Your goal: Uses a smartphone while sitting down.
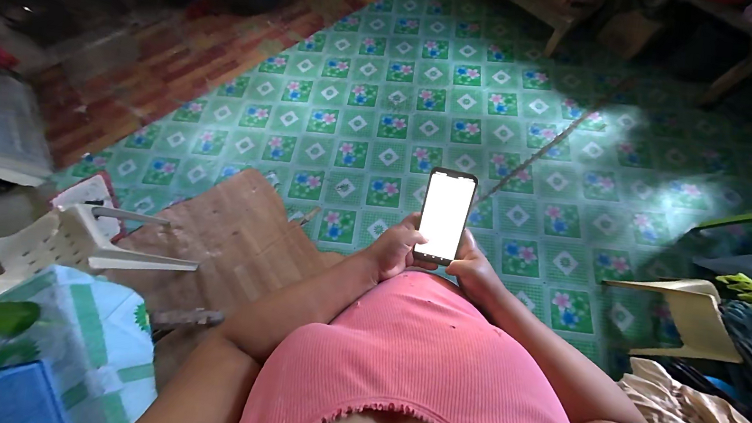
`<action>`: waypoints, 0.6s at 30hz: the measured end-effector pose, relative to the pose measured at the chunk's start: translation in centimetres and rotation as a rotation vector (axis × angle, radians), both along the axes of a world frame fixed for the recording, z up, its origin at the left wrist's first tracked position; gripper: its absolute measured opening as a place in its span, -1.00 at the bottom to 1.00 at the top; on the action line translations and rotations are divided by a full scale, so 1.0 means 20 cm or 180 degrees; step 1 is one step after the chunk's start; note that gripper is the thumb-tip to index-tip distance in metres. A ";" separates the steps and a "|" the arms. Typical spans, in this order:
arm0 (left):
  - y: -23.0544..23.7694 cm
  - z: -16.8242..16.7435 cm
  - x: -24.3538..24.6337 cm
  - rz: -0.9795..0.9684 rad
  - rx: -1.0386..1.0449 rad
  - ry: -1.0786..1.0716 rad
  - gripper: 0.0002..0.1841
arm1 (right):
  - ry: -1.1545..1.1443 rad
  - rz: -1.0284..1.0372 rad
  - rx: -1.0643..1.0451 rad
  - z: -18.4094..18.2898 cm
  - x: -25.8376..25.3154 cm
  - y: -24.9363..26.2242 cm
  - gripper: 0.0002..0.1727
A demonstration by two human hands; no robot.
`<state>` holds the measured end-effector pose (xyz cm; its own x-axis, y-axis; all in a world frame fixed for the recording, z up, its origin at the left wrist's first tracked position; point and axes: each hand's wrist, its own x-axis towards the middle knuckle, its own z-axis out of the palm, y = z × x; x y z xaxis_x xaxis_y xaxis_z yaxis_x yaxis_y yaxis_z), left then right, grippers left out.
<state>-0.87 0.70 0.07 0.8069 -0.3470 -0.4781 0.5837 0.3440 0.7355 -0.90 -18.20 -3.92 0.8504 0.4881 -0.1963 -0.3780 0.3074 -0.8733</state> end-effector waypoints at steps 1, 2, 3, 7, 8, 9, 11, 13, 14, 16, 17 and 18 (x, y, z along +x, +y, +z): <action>0.00 0.00 0.00 0.0005 0.0020 0.0020 -0.49 | -0.0012 0.0016 0.0001 0.00 0.00 0.00 0.00; 0.00 0.01 0.00 0.0010 0.0036 0.0042 -0.50 | -0.0016 0.0028 -0.0014 0.00 0.00 0.00 0.01; 0.00 0.01 0.00 0.0011 0.0045 0.0065 -0.52 | -0.0024 0.0033 -0.0046 0.00 0.00 0.00 0.01; -0.01 0.01 0.00 0.0026 0.0066 0.0074 -0.55 | -0.0058 0.0053 -0.0182 0.02 -0.01 0.00 0.04; -0.01 0.01 0.00 0.0029 0.0064 0.0074 -0.56 | -0.0057 0.0059 -0.0208 0.03 -0.01 0.00 0.04; -0.01 0.01 0.00 0.0029 0.0061 0.0069 -0.56 | -0.0059 0.0069 -0.0209 0.03 -0.01 0.00 0.04; -0.01 0.00 0.00 0.0045 0.0059 0.0061 -0.58 | -0.0080 0.0075 -0.0212 0.03 -0.01 -0.01 0.03; -0.01 0.00 0.00 0.0052 0.0090 0.0062 -0.61 | -0.0089 0.0085 -0.0180 0.03 -0.01 -0.01 0.04; -0.02 0.00 0.00 0.0055 0.0111 0.0071 -0.62 | -0.0086 0.0092 -0.0159 0.03 -0.01 -0.01 0.04; -0.02 0.01 0.00 0.0071 0.0132 0.0091 -0.62 | -0.0078 0.0098 -0.0136 0.03 -0.01 -0.01 0.04; -0.02 0.00 0.00 0.0074 0.0113 0.0092 -0.61 | -0.0080 0.0099 -0.0142 0.03 -0.01 -0.01 0.02; -0.02 0.00 0.00 0.0062 0.0084 0.0078 -0.60 | -0.0083 0.0103 -0.0152 0.03 -0.01 -0.01 0.01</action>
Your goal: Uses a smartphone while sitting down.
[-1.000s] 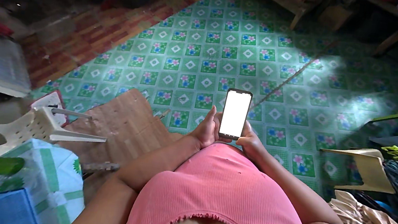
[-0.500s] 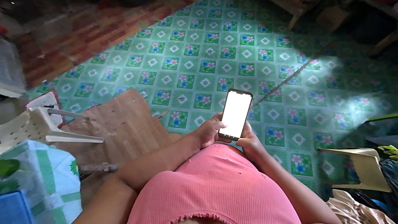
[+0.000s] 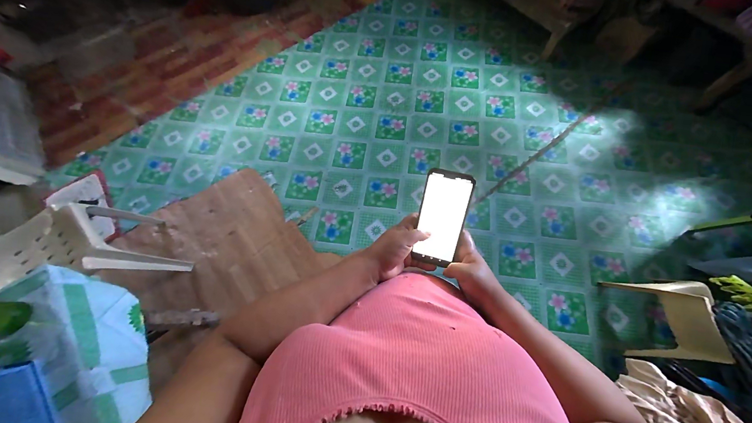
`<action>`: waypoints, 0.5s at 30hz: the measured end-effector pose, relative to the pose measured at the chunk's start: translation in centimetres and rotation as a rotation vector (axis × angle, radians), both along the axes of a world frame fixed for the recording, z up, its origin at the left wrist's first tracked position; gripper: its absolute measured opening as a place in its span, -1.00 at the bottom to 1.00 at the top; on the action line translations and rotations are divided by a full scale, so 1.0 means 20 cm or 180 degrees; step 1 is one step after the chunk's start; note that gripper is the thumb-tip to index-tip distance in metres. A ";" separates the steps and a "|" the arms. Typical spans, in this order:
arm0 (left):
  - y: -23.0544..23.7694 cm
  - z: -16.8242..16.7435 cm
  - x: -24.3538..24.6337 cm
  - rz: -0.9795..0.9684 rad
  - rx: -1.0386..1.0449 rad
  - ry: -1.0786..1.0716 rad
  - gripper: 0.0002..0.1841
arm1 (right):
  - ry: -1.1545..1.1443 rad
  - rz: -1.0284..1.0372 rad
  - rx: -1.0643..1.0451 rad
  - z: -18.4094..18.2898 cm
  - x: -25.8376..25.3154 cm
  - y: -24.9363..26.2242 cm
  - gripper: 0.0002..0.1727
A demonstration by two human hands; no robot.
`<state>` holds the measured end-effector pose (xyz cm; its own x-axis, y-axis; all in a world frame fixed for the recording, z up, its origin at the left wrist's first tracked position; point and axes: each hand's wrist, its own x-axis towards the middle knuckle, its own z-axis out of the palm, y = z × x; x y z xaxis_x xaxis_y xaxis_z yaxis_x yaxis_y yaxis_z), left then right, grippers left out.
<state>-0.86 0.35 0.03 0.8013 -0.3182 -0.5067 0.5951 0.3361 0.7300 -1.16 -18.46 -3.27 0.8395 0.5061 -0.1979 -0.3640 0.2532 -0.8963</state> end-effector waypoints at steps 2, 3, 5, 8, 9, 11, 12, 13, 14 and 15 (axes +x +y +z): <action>0.01 -0.01 0.00 -0.0029 -0.0084 -0.0028 -0.56 | 0.0005 -0.0005 -0.0001 0.00 0.00 0.00 0.00; 0.01 -0.01 -0.01 -0.0029 -0.0141 -0.0039 -0.56 | 0.0002 -0.0007 0.0002 0.00 0.00 0.00 -0.01; 0.02 -0.02 -0.01 -0.0057 -0.0235 -0.0095 -0.54 | 0.0011 -0.0018 0.0039 -0.01 0.00 0.00 -0.02; 0.02 0.00 -0.01 -0.0134 -0.0309 -0.0154 -0.41 | 0.0041 -0.0053 0.0061 -0.01 0.00 0.00 -0.03; 0.02 0.01 -0.02 -0.0170 -0.0328 -0.0160 -0.35 | 0.0072 -0.0072 0.0041 0.00 -0.01 0.00 -0.04; 0.02 0.01 -0.02 -0.0205 -0.0347 -0.0187 -0.33 | 0.0113 -0.0100 0.0033 0.00 -0.01 0.00 -0.02; 0.02 0.01 -0.02 -0.0210 -0.0361 -0.0199 -0.33 | 0.0125 -0.0098 0.0031 0.00 -0.01 0.00 -0.01; 0.03 0.01 -0.02 -0.0217 -0.0377 -0.0198 -0.34 | 0.0156 -0.0103 0.0018 0.00 -0.01 0.00 -0.02; 0.03 0.01 -0.02 -0.0214 -0.0383 -0.0184 -0.34 | 0.0170 -0.0096 0.0011 0.00 -0.01 0.00 -0.01; 0.03 0.01 -0.01 -0.0203 -0.0394 -0.0171 -0.33 | 0.0178 -0.0102 -0.0006 0.00 0.00 0.01 0.00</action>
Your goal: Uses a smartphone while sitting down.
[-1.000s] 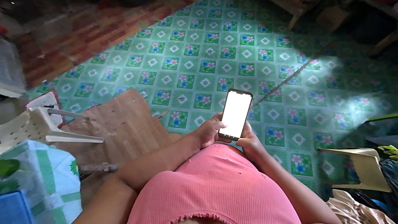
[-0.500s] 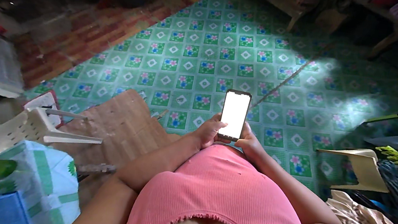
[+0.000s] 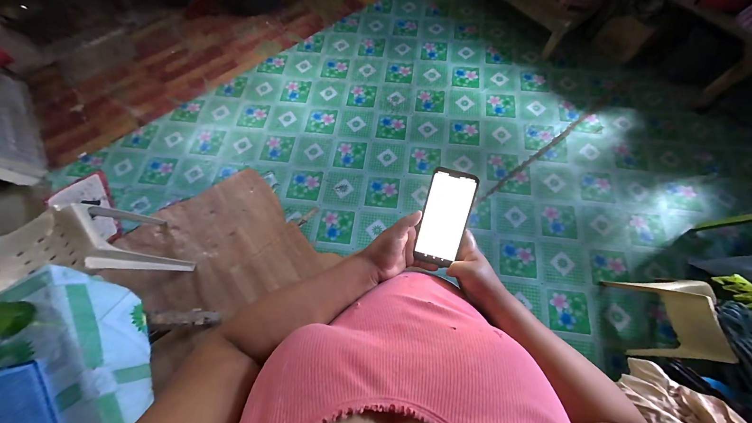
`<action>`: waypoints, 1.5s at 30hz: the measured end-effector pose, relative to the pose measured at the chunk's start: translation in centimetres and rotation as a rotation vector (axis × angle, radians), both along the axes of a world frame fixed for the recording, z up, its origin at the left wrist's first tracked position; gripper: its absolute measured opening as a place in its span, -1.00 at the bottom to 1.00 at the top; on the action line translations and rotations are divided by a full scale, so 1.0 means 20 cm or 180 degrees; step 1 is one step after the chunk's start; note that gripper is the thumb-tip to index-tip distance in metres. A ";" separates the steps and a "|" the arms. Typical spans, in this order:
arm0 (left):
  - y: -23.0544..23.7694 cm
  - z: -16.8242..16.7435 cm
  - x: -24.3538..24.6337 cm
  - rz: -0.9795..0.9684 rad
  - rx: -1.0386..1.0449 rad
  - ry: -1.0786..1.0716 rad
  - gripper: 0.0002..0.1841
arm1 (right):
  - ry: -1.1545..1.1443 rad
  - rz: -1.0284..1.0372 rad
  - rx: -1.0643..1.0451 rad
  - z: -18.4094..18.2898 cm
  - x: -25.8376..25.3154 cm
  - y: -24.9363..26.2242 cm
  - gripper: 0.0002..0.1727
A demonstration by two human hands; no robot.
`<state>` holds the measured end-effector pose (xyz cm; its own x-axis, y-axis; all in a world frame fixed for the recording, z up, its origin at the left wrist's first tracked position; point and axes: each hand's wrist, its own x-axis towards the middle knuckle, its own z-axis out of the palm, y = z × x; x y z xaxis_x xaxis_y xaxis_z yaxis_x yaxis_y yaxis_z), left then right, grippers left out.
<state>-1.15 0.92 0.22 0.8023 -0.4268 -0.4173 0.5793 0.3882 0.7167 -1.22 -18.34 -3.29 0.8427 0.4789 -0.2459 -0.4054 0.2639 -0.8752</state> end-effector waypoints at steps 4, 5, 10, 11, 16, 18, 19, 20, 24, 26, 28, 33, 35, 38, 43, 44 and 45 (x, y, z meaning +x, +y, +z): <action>0.01 -0.01 0.01 0.0001 -0.0025 -0.0031 -0.34 | 0.0013 -0.0001 -0.0127 0.01 0.01 0.01 0.02; 0.01 -0.01 0.01 -0.0007 -0.0025 -0.0026 -0.33 | 0.0001 0.0008 -0.0174 0.02 0.01 0.01 0.03; 0.02 0.00 0.02 -0.0006 -0.0051 -0.0081 -0.31 | -0.0032 0.0025 -0.0275 0.03 0.02 0.02 0.03; 0.02 0.00 0.02 -0.0011 -0.0044 -0.0096 -0.31 | -0.0030 0.0024 -0.0267 0.03 0.02 0.02 0.04; 0.02 0.00 0.02 -0.0012 -0.0055 -0.0094 -0.30 | -0.0041 0.0063 -0.0227 0.03 0.03 0.02 0.03; 0.01 0.00 0.03 -0.0001 -0.0071 -0.0106 -0.30 | -0.0022 0.0044 -0.0175 0.03 0.03 0.02 0.02; 0.01 0.00 0.03 -0.0011 -0.0087 -0.0127 -0.30 | -0.0008 0.0027 -0.0150 0.03 0.04 0.02 0.02; 0.01 -0.01 0.03 -0.0021 -0.0104 -0.0142 -0.30 | 0.0001 0.0011 -0.0137 0.03 0.04 0.02 0.02; 0.01 -0.01 0.04 -0.0020 -0.0159 -0.0120 -0.28 | -0.0012 -0.0003 -0.0176 0.04 0.04 0.02 0.04; 0.00 -0.01 0.04 -0.0005 -0.0146 -0.0110 -0.29 | -0.0019 0.0001 -0.0434 0.04 0.04 0.02 0.08; -0.01 -0.01 0.04 0.0020 -0.0124 -0.0078 -0.31 | -0.0023 0.0014 -0.0567 0.04 0.04 0.01 0.09; -0.01 -0.02 0.05 0.0019 -0.0156 -0.0049 -0.31 | -0.0016 0.0021 -0.0610 0.04 0.04 0.00 0.01; -0.02 -0.03 0.04 0.0018 -0.0153 -0.0050 -0.30 | 0.0007 0.0014 -0.0650 0.04 0.04 0.00 -0.01; -0.03 -0.02 0.04 0.0018 -0.0150 -0.0034 -0.30 | 0.0040 0.0007 -0.0593 0.03 0.04 -0.01 0.00; -0.03 -0.02 0.03 0.0084 -0.0155 0.0031 -0.40 | 0.0028 -0.0013 -0.0368 0.00 0.03 -0.02 0.01; -0.03 -0.03 0.03 0.0109 -0.0132 0.0028 -0.47 | 0.0028 -0.0005 -0.0352 0.00 0.04 -0.02 0.01; -0.03 -0.03 0.03 0.0116 -0.0101 0.0012 -0.52 | 0.0021 0.0007 -0.0364 0.00 0.04 -0.02 0.02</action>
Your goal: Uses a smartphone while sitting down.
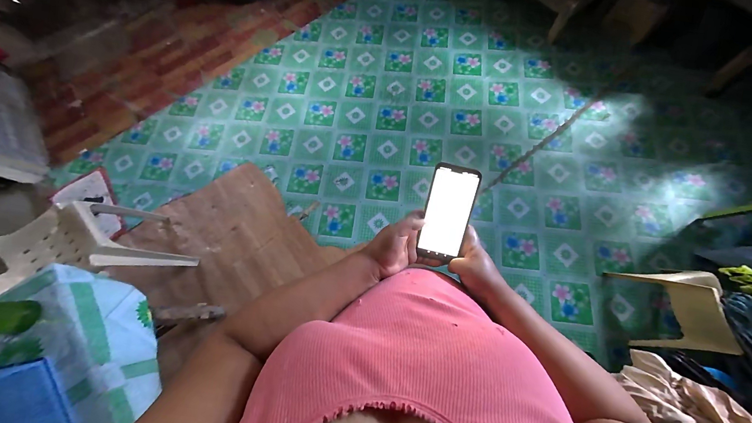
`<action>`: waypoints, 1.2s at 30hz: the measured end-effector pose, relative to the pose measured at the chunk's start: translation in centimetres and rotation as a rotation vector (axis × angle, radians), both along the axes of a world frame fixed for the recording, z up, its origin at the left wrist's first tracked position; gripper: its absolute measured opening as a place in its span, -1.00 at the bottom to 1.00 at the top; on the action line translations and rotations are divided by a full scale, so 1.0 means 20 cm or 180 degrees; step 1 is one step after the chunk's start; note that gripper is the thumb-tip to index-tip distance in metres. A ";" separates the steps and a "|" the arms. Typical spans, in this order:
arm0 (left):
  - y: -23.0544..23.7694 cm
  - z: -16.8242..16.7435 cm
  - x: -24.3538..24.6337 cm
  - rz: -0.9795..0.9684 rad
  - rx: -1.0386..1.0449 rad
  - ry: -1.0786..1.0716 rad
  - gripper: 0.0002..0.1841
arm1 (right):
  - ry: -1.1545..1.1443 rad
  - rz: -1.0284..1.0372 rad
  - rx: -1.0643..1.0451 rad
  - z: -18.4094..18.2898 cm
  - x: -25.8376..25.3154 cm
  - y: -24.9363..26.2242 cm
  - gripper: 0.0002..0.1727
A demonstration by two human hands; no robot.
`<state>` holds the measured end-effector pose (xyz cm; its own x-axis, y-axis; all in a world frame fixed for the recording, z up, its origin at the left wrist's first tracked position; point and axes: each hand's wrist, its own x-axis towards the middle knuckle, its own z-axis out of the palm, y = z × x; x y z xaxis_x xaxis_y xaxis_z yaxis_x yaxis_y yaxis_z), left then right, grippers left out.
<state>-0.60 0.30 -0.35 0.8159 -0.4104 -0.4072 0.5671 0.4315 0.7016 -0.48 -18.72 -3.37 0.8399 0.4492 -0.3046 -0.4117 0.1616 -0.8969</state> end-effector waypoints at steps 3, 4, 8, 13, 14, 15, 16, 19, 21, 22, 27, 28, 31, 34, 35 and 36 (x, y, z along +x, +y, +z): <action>-0.01 0.00 0.00 0.0020 0.0217 -0.0009 -0.46 | -0.0004 0.0014 -0.0055 0.00 0.00 0.00 0.02; -0.01 0.01 0.00 0.0041 0.0282 0.0019 -0.46 | 0.0001 0.0012 -0.0020 0.01 0.00 0.00 0.02; -0.01 0.01 0.00 0.0083 0.0345 0.0083 -0.50 | 0.0013 0.0020 0.0179 0.01 0.00 0.01 0.01; -0.01 0.03 0.00 0.0093 0.0404 0.0108 -0.58 | -0.0062 0.0026 0.0140 0.00 -0.01 0.01 0.06; 0.00 0.02 0.00 0.0100 0.0401 0.0119 -0.59 | -0.0042 0.0022 0.0192 0.01 -0.01 0.01 0.07; 0.00 0.02 0.00 0.0104 0.0402 0.0117 -0.60 | -0.0019 0.0009 0.0253 0.02 -0.01 0.02 0.07; 0.00 0.02 0.00 0.0110 0.0403 0.0109 -0.61 | -0.0006 0.0010 0.0272 0.02 -0.01 0.02 0.07; 0.00 0.01 -0.01 0.0086 0.0366 0.0081 -0.58 | -0.0028 0.0011 0.0249 0.03 -0.02 0.02 0.06; 0.01 0.01 -0.01 0.0065 0.0332 0.0045 -0.53 | -0.0031 -0.0005 0.0231 0.03 -0.02 0.02 0.04; 0.01 0.01 -0.01 0.0056 0.0317 0.0040 -0.51 | -0.0027 -0.0017 0.0210 0.03 -0.02 0.02 0.04; 0.01 0.02 -0.01 0.0009 0.0290 -0.0001 -0.45 | -0.0059 -0.0018 0.0106 0.03 -0.02 0.02 0.02; 0.01 0.01 -0.01 0.0007 0.0275 -0.0009 -0.44 | -0.0065 -0.0023 0.0126 0.03 -0.02 0.02 0.02; 0.02 0.01 -0.02 -0.0003 0.0245 -0.0030 -0.43 | -0.0069 -0.0016 0.0152 0.03 -0.02 0.02 0.03; 0.01 0.01 -0.02 -0.0001 0.0235 -0.0038 -0.44 | -0.0059 -0.0018 0.0181 0.03 -0.03 0.02 0.03; 0.01 0.01 -0.02 -0.0006 0.0238 -0.0042 -0.44 | -0.0047 -0.0014 0.0205 0.03 -0.03 0.02 0.04; 0.01 0.01 -0.02 -0.0012 0.0236 -0.0045 -0.44 | -0.0042 -0.0004 0.0204 0.03 -0.03 0.02 0.04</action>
